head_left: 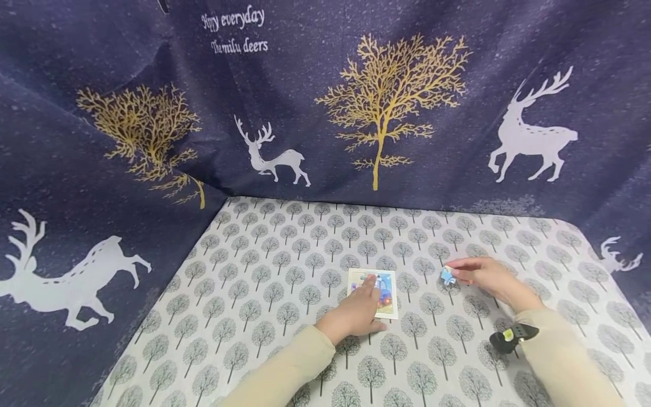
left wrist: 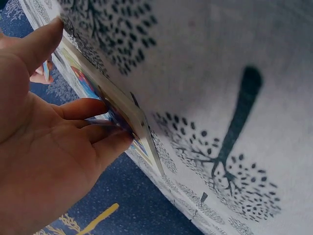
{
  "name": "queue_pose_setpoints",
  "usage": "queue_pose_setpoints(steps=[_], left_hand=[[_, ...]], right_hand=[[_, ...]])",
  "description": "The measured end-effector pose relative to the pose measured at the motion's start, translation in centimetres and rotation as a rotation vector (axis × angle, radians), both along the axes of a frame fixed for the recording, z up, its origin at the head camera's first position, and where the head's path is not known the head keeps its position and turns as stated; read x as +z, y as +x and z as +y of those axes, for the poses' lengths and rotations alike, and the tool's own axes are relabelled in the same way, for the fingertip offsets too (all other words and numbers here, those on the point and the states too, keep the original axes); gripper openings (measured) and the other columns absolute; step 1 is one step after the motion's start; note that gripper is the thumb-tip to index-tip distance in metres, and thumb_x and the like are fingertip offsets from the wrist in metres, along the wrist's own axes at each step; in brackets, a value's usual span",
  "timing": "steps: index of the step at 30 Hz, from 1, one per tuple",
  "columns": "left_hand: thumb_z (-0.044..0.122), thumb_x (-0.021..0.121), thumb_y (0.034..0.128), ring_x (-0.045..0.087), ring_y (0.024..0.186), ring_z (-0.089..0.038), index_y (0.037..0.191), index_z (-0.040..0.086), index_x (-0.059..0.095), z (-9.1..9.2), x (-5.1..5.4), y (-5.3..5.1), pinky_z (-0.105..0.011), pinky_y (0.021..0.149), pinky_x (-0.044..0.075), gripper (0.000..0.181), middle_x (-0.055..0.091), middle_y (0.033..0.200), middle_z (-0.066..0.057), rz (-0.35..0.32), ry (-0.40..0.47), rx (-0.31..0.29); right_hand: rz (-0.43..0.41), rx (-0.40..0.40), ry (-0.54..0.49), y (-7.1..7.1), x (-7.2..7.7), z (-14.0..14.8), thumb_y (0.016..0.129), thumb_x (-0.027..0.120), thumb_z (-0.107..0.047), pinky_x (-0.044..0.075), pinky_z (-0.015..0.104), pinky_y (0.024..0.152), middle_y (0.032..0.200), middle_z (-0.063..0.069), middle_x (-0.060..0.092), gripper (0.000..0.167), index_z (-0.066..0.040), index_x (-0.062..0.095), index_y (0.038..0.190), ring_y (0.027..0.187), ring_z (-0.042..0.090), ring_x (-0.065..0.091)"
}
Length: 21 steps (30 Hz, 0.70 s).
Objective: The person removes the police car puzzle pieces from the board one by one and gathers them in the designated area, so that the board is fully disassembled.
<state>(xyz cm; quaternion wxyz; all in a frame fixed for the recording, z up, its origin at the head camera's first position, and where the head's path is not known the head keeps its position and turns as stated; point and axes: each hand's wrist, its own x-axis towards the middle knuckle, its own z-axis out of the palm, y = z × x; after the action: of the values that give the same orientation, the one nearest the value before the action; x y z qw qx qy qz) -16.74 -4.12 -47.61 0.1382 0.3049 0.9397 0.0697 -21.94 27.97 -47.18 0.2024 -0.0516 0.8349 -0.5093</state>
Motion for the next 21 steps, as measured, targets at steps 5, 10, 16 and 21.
queue_pose_setpoints(steps=[5,10,16,21], left_hand=[[0.046,0.068,0.0856,0.02,0.145,-0.031,0.117,0.002,0.049,-0.1,-0.1,0.1,-0.039,0.114,0.028,0.057,0.02,0.155,-0.024,0.001,0.01,0.009],[0.046,0.067,0.0862,0.022,0.144,-0.032,0.118,0.001,0.049,0.0,0.0,0.2,-0.038,0.113,0.029,0.058,0.022,0.155,-0.024,0.022,-0.009,0.001],[0.047,0.067,0.0865,0.022,0.144,-0.03,0.119,0.001,0.048,0.1,-0.1,0.1,-0.037,0.114,0.029,0.059,0.021,0.155,-0.023,0.024,-0.011,0.003],[0.047,0.066,0.0867,0.023,0.144,-0.031,0.121,0.0,0.048,0.1,-0.3,0.2,-0.036,0.114,0.028,0.061,0.021,0.155,-0.024,0.032,-0.008,0.004]], right_hand=[[0.006,0.042,0.07,-0.6,0.0,-0.5,0.094,0.062,-0.025,0.042,0.058,0.099,0.134,0.027,0.052,0.046,0.001,0.055,0.132,0.116,0.038,0.056],[0.017,0.062,0.058,-1.4,0.1,-1.1,0.092,0.065,-0.022,0.048,0.05,0.095,0.121,0.021,0.062,0.041,0.003,0.06,0.125,0.103,0.029,0.064],[0.069,0.024,0.073,-1.9,-0.1,-1.8,0.091,0.066,-0.016,0.055,0.038,0.084,0.107,0.014,0.067,0.035,0.007,0.063,0.118,0.092,0.019,0.065],[0.134,0.0,0.142,-2.0,-0.2,-2.3,0.086,0.07,-0.013,0.055,0.037,0.079,0.1,0.014,0.069,0.033,0.006,0.066,0.112,0.085,0.019,0.065]])
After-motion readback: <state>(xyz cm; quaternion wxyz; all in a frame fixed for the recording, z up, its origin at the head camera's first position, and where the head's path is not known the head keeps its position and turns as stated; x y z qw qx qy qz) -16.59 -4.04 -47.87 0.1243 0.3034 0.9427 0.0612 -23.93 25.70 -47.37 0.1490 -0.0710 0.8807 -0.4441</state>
